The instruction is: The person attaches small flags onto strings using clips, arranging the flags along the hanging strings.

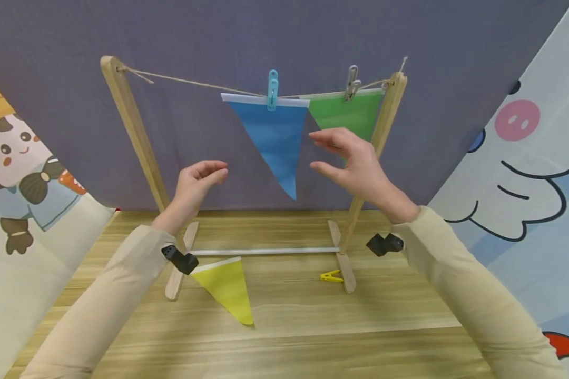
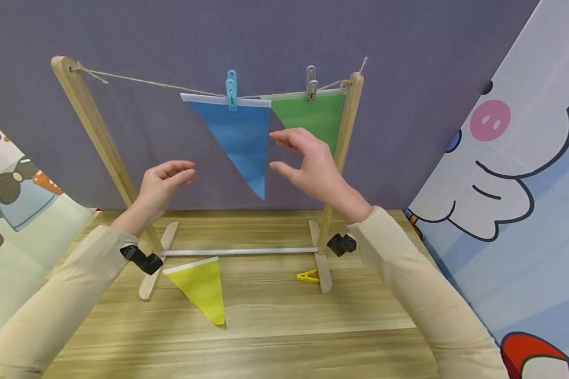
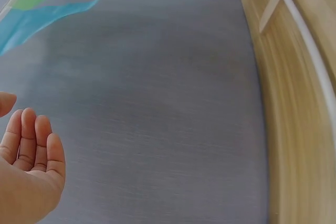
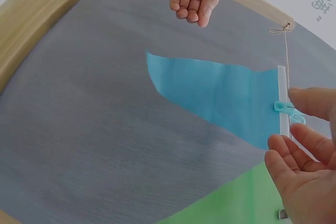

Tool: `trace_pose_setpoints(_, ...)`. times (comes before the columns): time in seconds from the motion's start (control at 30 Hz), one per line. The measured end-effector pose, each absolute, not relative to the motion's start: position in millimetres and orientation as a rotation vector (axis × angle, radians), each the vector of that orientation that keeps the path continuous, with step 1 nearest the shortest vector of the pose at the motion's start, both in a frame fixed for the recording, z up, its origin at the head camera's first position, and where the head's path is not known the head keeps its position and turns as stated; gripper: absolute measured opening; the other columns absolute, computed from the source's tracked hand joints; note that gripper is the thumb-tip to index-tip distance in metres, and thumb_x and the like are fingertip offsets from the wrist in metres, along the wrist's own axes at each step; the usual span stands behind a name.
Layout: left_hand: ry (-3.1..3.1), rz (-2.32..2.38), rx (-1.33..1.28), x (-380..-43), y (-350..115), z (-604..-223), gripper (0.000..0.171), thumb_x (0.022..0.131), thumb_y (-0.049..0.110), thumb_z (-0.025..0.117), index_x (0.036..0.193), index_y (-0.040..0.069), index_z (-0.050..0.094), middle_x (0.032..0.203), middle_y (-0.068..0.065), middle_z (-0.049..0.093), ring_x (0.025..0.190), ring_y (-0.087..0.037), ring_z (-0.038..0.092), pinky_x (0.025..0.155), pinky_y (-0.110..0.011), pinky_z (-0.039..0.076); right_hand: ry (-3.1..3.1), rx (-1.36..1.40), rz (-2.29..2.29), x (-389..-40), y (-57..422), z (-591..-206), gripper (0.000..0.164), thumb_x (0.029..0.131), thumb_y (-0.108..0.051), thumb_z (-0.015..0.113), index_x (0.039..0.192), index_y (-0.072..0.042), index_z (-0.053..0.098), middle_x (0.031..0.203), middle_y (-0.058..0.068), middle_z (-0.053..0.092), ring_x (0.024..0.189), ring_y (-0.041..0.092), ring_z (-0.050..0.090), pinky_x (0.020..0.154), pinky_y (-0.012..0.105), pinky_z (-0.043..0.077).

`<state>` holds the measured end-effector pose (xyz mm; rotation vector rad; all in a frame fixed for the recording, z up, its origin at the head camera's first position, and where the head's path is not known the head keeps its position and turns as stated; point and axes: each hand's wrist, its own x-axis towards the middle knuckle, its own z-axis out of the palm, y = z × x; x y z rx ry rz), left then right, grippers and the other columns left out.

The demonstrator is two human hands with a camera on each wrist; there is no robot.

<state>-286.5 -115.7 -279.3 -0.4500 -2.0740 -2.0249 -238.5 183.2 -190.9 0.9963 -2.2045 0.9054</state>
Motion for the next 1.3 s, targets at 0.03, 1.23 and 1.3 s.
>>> trace_pose_setpoints(0.03,-2.081,-2.02,-0.45,-286,-116,-281,0.01,0.09,0.011,0.063,0.091,0.02,0.066,0.077,0.011,0.064,0.073,-0.006,0.058,0.073,-0.019,0.048,-2.204,0.999,0.91,-238,184,-193,0.045,0.074,0.005,0.076,0.116,0.007,0.059,0.114,0.02,0.059,0.104,0.027,0.059,0.09,0.027,0.047)
trace_pose_setpoints(1.23,-2.135,-2.183,-0.261,-266,-142,-361,0.014,0.089,0.009,0.064,0.087,0.023,0.068,0.081,0.01,0.066,0.077,-0.006,0.06,0.073,-0.017,0.049,-2.307,0.892,1.189,-220,212,-281,0.044,0.073,0.012,0.073,0.115,0.009,0.058,0.113,0.021,0.059,0.106,0.031,0.058,0.09,0.032,0.048)
trace_pose_setpoints(1.3,-2.159,-2.166,-0.241,-265,-143,-366,0.013,0.09,0.01,0.064,0.088,0.022,0.068,0.082,0.009,0.066,0.077,-0.007,0.06,0.074,-0.017,0.049,-2.31,0.881,1.211,-219,213,-286,0.044,0.073,0.012,0.073,0.114,0.01,0.058,0.113,0.021,0.059,0.106,0.031,0.058,0.091,0.031,0.047)
